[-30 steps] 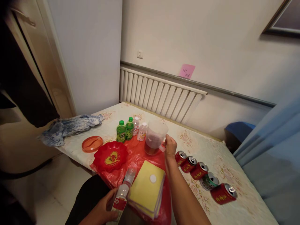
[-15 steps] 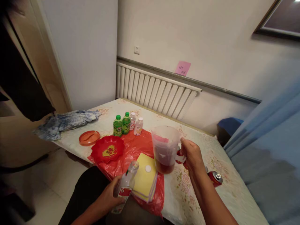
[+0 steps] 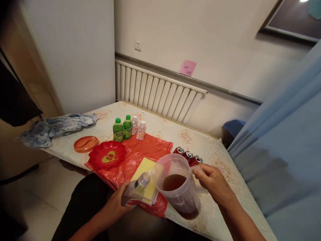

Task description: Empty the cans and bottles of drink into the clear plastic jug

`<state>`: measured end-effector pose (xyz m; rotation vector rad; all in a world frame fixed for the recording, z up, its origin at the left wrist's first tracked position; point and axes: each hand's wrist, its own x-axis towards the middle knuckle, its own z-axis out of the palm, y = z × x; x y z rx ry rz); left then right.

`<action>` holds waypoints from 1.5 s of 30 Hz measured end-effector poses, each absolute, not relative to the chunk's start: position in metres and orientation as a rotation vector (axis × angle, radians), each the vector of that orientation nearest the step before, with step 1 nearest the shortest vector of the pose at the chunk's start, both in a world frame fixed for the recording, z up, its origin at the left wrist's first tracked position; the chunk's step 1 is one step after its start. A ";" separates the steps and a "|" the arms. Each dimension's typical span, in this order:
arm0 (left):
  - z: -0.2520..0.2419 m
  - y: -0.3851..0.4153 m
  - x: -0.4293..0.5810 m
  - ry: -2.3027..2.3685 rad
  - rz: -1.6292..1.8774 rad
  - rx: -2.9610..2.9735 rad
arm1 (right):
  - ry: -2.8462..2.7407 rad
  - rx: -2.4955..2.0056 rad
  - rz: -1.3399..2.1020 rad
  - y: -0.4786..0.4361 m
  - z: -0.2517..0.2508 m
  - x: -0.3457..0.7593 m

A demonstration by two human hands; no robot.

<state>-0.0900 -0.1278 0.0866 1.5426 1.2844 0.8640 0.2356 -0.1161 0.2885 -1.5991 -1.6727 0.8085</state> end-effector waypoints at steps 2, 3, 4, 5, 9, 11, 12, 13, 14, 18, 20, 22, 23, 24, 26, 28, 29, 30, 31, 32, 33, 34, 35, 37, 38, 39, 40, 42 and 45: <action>0.089 -0.129 -0.090 1.271 0.856 1.557 | -1.776 -1.619 0.766 -0.120 0.294 0.235; 0.090 -0.130 -0.090 1.264 0.853 1.563 | -1.825 -1.624 0.735 -0.121 0.297 0.234; 0.092 -0.131 -0.090 1.260 0.849 1.569 | -1.871 -1.626 0.699 -0.122 0.300 0.233; 0.093 -0.131 -0.090 1.258 0.845 1.573 | -1.914 -1.626 0.667 -0.123 0.304 0.232; 0.094 -0.133 -0.090 1.240 0.847 1.592 | -2.037 -1.623 0.597 -0.123 0.312 0.229; 0.092 -0.133 -0.089 1.231 0.850 1.606 | -2.074 -1.632 0.574 -0.123 0.314 0.228; 0.091 -0.133 -0.089 1.234 0.850 1.613 | -2.092 -1.638 0.561 -0.123 0.315 0.228; 0.090 -0.133 -0.088 1.239 0.848 1.621 | -2.110 -1.645 0.552 -0.123 0.316 0.228; 0.089 -0.133 -0.087 1.242 0.846 1.629 | -2.128 -1.652 0.547 -0.123 0.317 0.227; 0.087 -0.133 -0.085 1.245 0.832 1.663 | -2.204 -1.655 0.530 -0.123 0.322 0.225; 0.087 -0.133 -0.084 1.242 0.825 1.677 | -2.233 -1.655 0.520 -0.124 0.324 0.223; 0.087 -0.133 -0.083 1.236 0.824 1.692 | -2.254 -1.656 0.526 -0.124 0.326 0.222; 0.087 -0.133 -0.083 1.233 0.824 1.699 | -2.266 -1.652 0.531 -0.124 0.327 0.222; 0.087 -0.133 -0.083 1.229 0.824 1.706 | -2.280 -1.645 0.533 -0.124 0.328 0.221; 0.087 -0.133 -0.083 1.222 0.823 1.714 | -2.314 -1.633 0.532 -0.124 0.329 0.221; 0.088 -0.134 -0.082 1.220 0.818 1.709 | -2.342 -1.629 0.528 -0.124 0.331 0.221; 0.088 -0.134 -0.082 1.221 0.815 1.704 | -2.351 -1.629 0.529 -0.124 0.332 0.221; 0.089 -0.135 -0.082 1.224 0.811 1.700 | -2.358 -1.631 0.530 -0.124 0.332 0.221; 0.089 -0.135 -0.081 1.225 0.808 1.697 | -2.362 -1.632 0.532 -0.124 0.333 0.221; 0.088 -0.135 -0.081 1.222 0.807 1.699 | -2.366 -1.632 0.534 -0.125 0.334 0.221; 0.088 -0.135 -0.081 1.211 0.810 1.703 | -2.369 -1.631 0.535 -0.125 0.334 0.220; 0.087 -0.135 -0.081 1.199 0.818 1.709 | -2.372 -1.629 0.538 -0.125 0.335 0.220; 0.086 -0.135 -0.081 1.184 0.829 1.716 | -2.373 -1.625 0.541 -0.125 0.336 0.219; 0.083 -0.134 -0.080 1.165 0.853 1.724 | -2.368 -1.614 0.550 -0.126 0.338 0.217; 0.082 -0.134 -0.080 1.164 0.861 1.724 | -2.366 -1.612 0.554 -0.126 0.339 0.216; 0.081 -0.133 -0.080 1.167 0.863 1.724 | -2.366 -1.610 0.556 -0.126 0.340 0.215; 0.081 -0.133 -0.080 1.171 0.863 1.723 | -2.368 -1.608 0.554 -0.126 0.340 0.215; 0.080 -0.133 -0.079 1.173 0.856 1.723 | -2.383 -1.604 0.542 -0.126 0.341 0.214; 0.080 -0.134 -0.079 1.180 0.842 1.716 | -2.402 -1.599 0.518 -0.125 0.342 0.215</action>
